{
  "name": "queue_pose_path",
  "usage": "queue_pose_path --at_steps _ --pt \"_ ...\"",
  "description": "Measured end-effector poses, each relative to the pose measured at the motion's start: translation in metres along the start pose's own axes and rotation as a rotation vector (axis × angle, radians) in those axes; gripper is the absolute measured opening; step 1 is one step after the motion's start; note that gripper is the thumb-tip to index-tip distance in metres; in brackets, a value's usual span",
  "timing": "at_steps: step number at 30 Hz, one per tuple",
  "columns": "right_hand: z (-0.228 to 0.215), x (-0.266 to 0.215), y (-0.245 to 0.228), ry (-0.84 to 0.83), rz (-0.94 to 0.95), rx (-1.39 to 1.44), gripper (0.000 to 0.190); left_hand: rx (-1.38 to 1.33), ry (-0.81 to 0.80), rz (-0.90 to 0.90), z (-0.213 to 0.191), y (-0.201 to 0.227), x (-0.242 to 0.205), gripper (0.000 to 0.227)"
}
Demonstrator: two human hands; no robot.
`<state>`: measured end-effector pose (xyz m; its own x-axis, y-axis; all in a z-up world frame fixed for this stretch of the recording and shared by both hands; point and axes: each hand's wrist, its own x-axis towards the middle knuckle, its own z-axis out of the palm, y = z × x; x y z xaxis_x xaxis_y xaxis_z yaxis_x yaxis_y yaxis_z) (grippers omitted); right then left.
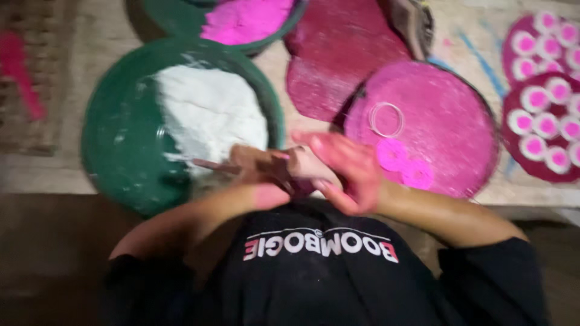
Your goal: The person uses a wooden mallet and a circular metal mold to press pink and white powders into a woven tray, forming round decorative discs. The person repeatedly fills the mold with pink powder, taps it with the mallet, then adds white powder to create a two-toned pattern before moving the finished discs aside.
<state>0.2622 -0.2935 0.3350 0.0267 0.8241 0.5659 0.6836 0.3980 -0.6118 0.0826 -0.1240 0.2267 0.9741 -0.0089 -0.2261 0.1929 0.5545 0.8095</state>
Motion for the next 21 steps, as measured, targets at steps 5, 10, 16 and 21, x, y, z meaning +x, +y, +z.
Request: queue_pose_path --at_steps 5,10,16,21 --pt "-0.065 -0.089 0.015 -0.126 0.503 0.418 0.099 -0.859 -0.023 -0.529 0.047 0.006 0.093 0.069" --pt "-0.104 -0.219 0.034 -0.233 0.824 1.056 0.080 0.997 -0.264 0.225 0.086 -0.011 0.151 0.061" --pt "-0.132 -0.382 0.026 0.212 1.265 0.149 0.086 0.538 0.428 0.294 0.006 -0.124 0.293 0.064" --pt "-0.163 -0.448 0.019 0.483 0.797 0.219 0.094 -0.141 0.525 0.019 -0.053 -0.221 0.323 0.052"
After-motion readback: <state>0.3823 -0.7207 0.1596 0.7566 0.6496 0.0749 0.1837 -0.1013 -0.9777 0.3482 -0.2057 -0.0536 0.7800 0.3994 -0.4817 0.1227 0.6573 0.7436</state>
